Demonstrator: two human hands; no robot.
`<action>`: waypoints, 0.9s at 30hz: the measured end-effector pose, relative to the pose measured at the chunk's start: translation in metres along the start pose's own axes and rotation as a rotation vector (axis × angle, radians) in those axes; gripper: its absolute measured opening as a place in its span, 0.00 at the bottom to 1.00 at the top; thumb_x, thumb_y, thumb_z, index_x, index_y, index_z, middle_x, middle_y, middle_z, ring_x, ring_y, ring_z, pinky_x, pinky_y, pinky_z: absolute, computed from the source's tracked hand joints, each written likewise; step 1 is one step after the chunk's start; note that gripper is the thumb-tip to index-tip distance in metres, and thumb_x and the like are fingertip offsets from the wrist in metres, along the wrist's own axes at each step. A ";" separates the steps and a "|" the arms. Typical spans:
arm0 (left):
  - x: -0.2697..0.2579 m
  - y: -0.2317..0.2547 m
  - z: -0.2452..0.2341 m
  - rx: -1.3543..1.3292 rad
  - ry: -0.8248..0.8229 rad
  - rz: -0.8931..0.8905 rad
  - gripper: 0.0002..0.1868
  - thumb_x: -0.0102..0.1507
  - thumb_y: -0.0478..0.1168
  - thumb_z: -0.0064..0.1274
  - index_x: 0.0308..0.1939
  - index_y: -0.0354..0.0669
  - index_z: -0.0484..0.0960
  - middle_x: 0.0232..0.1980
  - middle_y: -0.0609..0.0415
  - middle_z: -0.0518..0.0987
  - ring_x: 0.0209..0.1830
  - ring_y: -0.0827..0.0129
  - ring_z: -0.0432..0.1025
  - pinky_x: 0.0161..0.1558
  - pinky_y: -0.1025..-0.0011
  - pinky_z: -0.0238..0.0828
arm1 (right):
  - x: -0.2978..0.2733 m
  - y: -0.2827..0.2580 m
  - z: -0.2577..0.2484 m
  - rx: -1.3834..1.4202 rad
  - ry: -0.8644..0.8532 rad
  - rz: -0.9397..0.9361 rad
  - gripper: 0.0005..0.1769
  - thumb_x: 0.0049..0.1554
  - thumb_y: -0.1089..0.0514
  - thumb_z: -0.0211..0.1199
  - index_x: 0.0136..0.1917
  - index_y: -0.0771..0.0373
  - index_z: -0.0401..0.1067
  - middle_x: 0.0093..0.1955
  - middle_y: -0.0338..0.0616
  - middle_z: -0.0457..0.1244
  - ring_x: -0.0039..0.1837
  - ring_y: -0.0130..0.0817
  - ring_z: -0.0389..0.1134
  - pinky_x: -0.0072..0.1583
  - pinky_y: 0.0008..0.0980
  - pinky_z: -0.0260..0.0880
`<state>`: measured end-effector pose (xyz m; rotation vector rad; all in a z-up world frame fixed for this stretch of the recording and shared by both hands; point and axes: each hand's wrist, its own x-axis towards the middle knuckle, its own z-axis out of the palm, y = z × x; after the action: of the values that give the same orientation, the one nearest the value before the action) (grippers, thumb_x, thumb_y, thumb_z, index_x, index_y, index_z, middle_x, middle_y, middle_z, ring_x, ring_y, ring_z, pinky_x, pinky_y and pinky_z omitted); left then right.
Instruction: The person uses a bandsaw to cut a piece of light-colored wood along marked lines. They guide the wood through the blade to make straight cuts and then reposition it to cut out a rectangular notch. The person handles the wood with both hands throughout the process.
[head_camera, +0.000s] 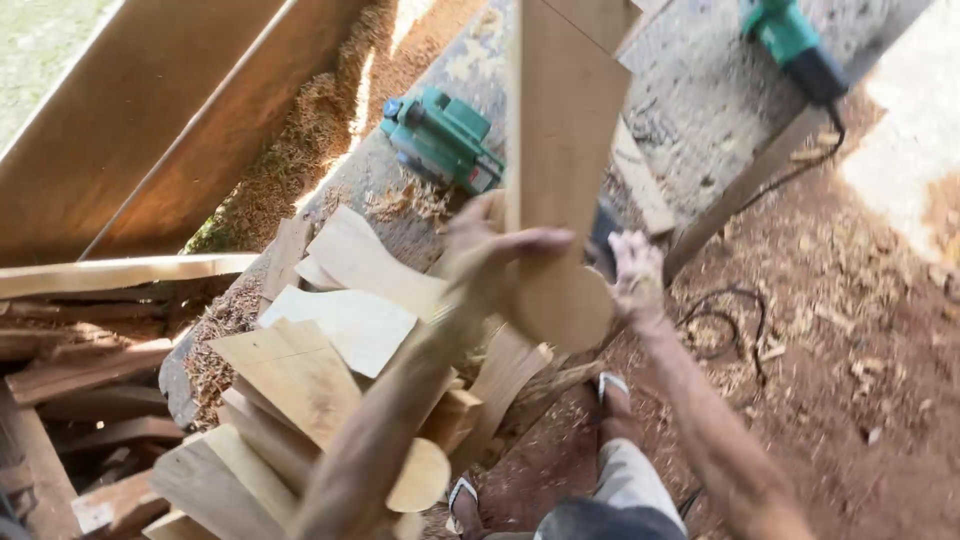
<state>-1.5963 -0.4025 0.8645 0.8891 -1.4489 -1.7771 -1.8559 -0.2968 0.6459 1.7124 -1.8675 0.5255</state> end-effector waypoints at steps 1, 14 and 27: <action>0.030 -0.023 0.030 -0.090 0.029 -0.054 0.48 0.37 0.54 0.75 0.56 0.34 0.77 0.47 0.48 0.84 0.44 0.60 0.83 0.41 0.58 0.84 | -0.003 -0.001 -0.003 0.070 -0.359 0.175 0.41 0.54 0.29 0.62 0.62 0.68 0.71 0.61 0.60 0.66 0.63 0.46 0.66 0.65 0.45 0.62; 0.197 -0.126 0.145 0.902 0.350 -0.318 0.48 0.55 0.83 0.49 0.42 0.38 0.88 0.56 0.29 0.72 0.53 0.40 0.70 0.41 0.52 0.73 | -0.029 0.015 -0.057 0.332 -0.740 0.082 0.47 0.52 0.48 0.67 0.79 0.57 0.51 0.81 0.47 0.52 0.80 0.45 0.50 0.73 0.60 0.49; -0.253 -0.208 0.068 0.709 0.483 0.360 0.17 0.71 0.48 0.56 0.54 0.38 0.85 0.34 0.50 0.82 0.27 0.66 0.77 0.29 0.67 0.78 | 0.257 -0.102 0.130 0.594 -0.206 -0.266 0.42 0.49 0.52 0.80 0.68 0.74 0.65 0.52 0.65 0.65 0.51 0.53 0.68 0.50 0.47 0.72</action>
<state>-1.5313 -0.1223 0.6930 1.1998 -1.7721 -0.7025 -1.7826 -0.5882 0.6990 2.4382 -1.6723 0.8835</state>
